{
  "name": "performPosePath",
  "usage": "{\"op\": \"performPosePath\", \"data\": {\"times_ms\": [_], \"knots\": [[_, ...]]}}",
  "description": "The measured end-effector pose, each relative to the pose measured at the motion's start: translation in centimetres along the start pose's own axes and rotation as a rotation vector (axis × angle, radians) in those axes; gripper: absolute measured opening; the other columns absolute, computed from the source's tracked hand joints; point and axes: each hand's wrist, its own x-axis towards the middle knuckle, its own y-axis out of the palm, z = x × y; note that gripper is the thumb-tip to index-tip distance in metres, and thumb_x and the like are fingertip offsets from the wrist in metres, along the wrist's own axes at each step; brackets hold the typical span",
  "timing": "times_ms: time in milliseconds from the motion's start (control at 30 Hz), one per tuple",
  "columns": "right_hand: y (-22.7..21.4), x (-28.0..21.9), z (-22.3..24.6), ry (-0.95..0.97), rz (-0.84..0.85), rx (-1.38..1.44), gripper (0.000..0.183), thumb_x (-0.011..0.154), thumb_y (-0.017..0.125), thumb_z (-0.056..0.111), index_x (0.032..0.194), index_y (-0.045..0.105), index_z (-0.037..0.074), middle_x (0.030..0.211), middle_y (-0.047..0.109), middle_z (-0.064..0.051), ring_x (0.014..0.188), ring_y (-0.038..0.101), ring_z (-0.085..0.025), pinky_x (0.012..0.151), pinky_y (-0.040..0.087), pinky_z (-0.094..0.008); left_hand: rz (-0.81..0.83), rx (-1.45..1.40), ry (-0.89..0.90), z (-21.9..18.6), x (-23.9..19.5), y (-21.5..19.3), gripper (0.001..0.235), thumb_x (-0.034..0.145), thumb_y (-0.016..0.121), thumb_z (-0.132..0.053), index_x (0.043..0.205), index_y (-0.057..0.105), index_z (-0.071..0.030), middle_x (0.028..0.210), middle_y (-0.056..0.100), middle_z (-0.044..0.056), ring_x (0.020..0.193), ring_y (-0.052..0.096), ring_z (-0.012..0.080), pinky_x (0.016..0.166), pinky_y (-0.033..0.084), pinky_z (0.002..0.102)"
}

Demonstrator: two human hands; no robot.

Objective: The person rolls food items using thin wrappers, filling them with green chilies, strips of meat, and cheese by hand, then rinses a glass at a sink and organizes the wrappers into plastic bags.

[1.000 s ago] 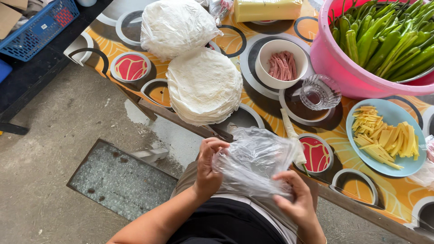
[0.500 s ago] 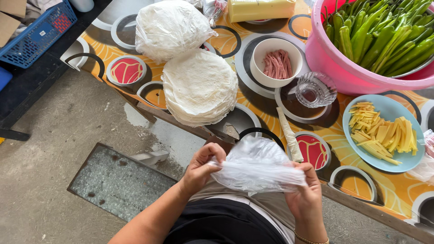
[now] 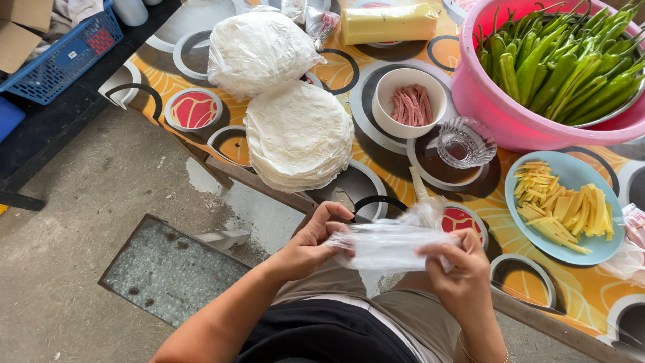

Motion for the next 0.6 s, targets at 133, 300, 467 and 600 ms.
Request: {"op": "performPosePath", "data": {"times_ms": [133,300,467,600], "knots": [[1.5,2.8,2.0,-0.126,-0.180,-0.392,0.044,0.079,0.078,0.006,0.122,0.071,0.009,0.110,0.052,-0.013,0.090,0.055,-0.023,0.077,0.053,-0.036,0.161,-0.046,0.107,-1.7,-0.6,1.1,0.025,0.097,0.064,0.001,0.117,0.067,-0.014,0.114,0.060,0.006,0.111,0.058,0.0137,0.097,0.048,0.027],[2.7,4.9,4.1,-0.052,-0.080,-0.304,0.049,0.080,0.067,-0.004,0.128,0.067,0.011,0.119,0.050,-0.013,0.082,0.061,-0.019,0.071,0.052,-0.034,-0.318,1.095,0.380,-3.3,0.2,2.4,0.018,0.088,0.075,-0.008,0.099,0.083,-0.019,0.098,0.059,0.011,0.092,0.060,0.0241,0.081,0.056,0.035],[3.3,6.0,3.5,-0.119,-0.068,-0.257,0.054,0.079,0.065,-0.007,0.130,0.067,0.010,0.118,0.051,-0.013,0.087,0.060,-0.020,0.076,0.052,-0.033,-0.566,1.283,0.344,-3.9,0.9,2.1,0.011,0.093,0.069,-0.010,0.102,0.075,-0.009,0.124,0.060,0.019,0.090,0.063,0.0262,0.080,0.056,0.041],[2.1,7.1,2.0,-0.175,-0.016,-0.058,0.037,0.089,0.072,0.003,0.126,0.071,0.010,0.121,0.056,-0.010,0.090,0.061,-0.015,0.079,0.053,-0.030,-0.665,1.509,0.430,-4.8,1.4,1.5,0.015,0.089,0.066,-0.009,0.101,0.074,-0.003,0.133,0.064,0.017,0.100,0.060,0.0311,0.087,0.055,0.044]]}}
